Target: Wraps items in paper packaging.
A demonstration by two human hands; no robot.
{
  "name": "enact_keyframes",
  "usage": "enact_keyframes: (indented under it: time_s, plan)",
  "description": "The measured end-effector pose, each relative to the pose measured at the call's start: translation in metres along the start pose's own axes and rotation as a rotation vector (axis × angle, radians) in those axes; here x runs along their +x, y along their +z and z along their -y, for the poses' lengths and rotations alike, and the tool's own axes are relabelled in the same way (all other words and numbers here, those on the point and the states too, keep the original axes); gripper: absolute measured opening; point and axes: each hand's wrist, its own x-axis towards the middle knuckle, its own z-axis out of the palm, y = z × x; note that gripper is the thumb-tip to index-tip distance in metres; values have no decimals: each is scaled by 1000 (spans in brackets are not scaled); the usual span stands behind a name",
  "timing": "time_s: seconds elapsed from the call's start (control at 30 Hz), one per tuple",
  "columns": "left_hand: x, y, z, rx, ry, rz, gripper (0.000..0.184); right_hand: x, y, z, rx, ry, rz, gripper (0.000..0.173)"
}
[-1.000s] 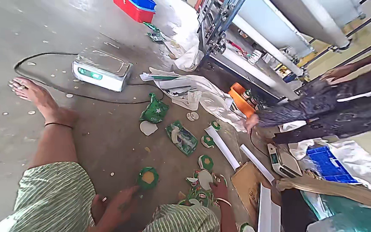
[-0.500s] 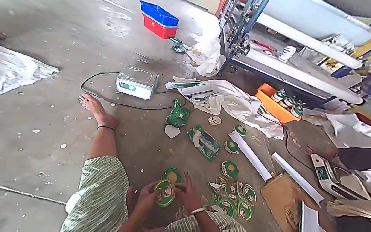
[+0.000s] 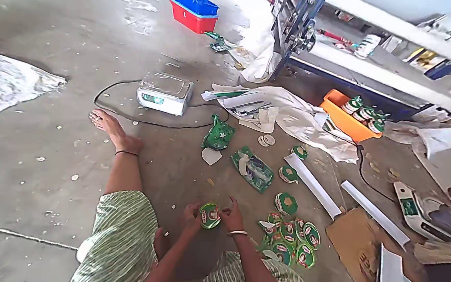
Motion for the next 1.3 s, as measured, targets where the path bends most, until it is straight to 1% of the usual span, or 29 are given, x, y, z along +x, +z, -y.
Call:
enact_keyframes:
  time_s: [0.07, 0.1, 0.13, 0.2, 0.33, 0.43, 0.5, 0.57, 0.67, 0.73, 0.83, 0.97, 1.03, 1.17, 1.23, 1.3]
  plan:
    - [-1, 2, -2, 121, -5, 21, 38, -1, -2, 0, -21, -3, 4, 84]
    - [-2, 3, -4, 196, 17, 20, 37, -1, -2, 0, -29, -7, 2, 84]
    - [-4, 4, -3, 261, 74, -3, 35, -1, -2, 0, -34, -11, 0, 83]
    - [-7, 8, 3, 348, 261, -72, 32, -1, -2, 0, -42, -16, -2, 83]
    - [-6, 16, 18, 523, 731, -175, 25, 0, -3, -1, -56, -21, -4, 84]
    - [0, 24, 29, 618, 919, -201, 23, -1, -3, 0, -54, -39, -16, 84]
    - [1, 27, 32, 701, 957, -226, 23, -1, -2, 0, -66, -37, -21, 84]
    - [-1, 29, 29, 778, 910, -195, 26, -2, -3, 0, -76, -30, -21, 84]
    - [-10, 29, 17, 840, 687, -15, 35, 0, 0, -2, -77, -47, -41, 84]
    - [-14, 29, 13, 836, 583, 95, 40, 1, 0, -3, -81, -45, -47, 84]
    - [-19, 34, 20, 855, 553, 105, 48, 1, 0, -4, -96, -25, -49, 83]
    - [-24, 41, 22, 837, 418, 166, 80, -3, -1, -2, -153, 9, -43, 81]
    - [-26, 43, 21, 849, 377, 164, 92, -3, -1, -3, -149, 11, -49, 80]
    - [-30, 47, 15, 872, 319, 161, 102, 0, 0, -7, -104, 18, -63, 81]
    - [-33, 45, 8, 897, 274, 204, 104, 1, 1, -11, -83, 44, -67, 80]
    - [-31, 41, -9, 952, 231, 271, 106, 5, -1, -12, -65, 63, -65, 80]
